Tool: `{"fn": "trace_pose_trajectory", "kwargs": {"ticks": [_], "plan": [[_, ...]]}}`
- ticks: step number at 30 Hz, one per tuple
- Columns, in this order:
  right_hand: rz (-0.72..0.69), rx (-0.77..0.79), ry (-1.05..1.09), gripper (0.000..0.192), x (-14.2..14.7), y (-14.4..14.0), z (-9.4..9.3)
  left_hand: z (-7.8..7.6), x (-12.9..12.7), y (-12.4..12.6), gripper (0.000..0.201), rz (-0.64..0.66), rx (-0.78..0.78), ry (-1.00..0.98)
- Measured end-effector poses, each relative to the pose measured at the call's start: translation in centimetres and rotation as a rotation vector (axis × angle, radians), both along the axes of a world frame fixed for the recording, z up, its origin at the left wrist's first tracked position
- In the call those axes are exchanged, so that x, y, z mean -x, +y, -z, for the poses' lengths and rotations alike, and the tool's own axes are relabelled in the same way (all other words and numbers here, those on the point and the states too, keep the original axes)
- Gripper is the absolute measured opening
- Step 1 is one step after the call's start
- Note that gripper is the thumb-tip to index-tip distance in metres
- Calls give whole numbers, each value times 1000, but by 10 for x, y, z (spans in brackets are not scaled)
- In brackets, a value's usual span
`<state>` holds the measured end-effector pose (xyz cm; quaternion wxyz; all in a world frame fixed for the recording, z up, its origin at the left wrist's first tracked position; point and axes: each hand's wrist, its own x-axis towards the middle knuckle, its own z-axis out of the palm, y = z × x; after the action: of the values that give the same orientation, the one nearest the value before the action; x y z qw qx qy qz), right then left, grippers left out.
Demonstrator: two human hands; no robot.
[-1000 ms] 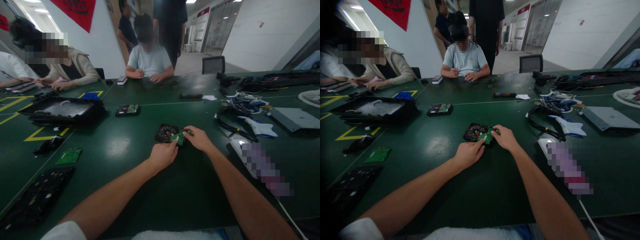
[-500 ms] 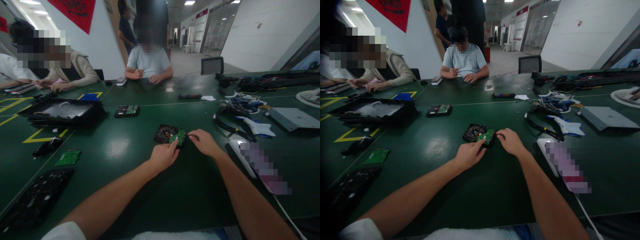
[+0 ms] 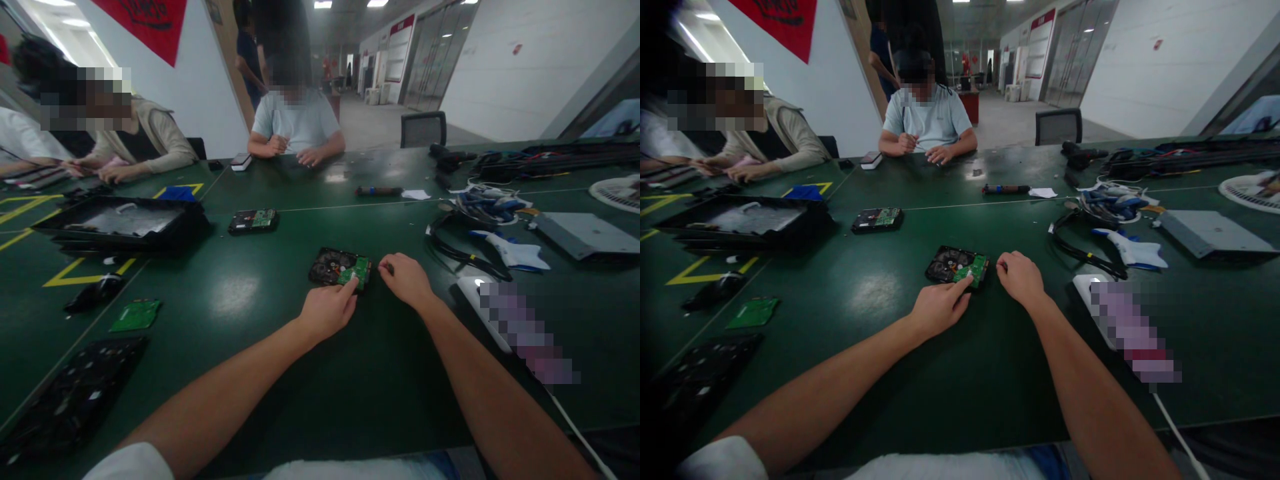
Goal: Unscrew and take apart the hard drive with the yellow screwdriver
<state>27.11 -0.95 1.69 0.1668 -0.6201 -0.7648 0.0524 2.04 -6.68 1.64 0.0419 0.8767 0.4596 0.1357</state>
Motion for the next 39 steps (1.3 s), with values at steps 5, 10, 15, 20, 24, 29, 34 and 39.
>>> {"fn": "trace_pose_trajectory", "kwargs": {"ticks": [5, 10, 15, 20, 24, 29, 34, 39], "plan": [[21, -14, 40, 24, -17, 3, 1, 1, 0, 0, 44, 7, -11, 2], [108, -51, 12, 26, -24, -1, -5, 2, 0, 2, 43, 22, -29, 30], [4, 7, 22, 17, -17, -7, -11, 2, 0, 5, 40, 27, -26, 43], [43, 40, 11, 16, -15, -10, -12, -1, -2, 7, 35, 22, -55, 38], [58, 90, -16, 13, -14, -11, -14, -4, -6, 9, 33, -3, -55, 50], [105, 84, -28, 16, -16, -11, -16, -2, -9, 12, 33, -16, -66, 31], [-15, 60, -17, 13, -15, -10, -11, 4, -4, 8, 34, 43, -85, -16], [-4, 18, -26, 14, -10, -11, -9, 7, -3, 2, 37, 84, -110, -66]]}}
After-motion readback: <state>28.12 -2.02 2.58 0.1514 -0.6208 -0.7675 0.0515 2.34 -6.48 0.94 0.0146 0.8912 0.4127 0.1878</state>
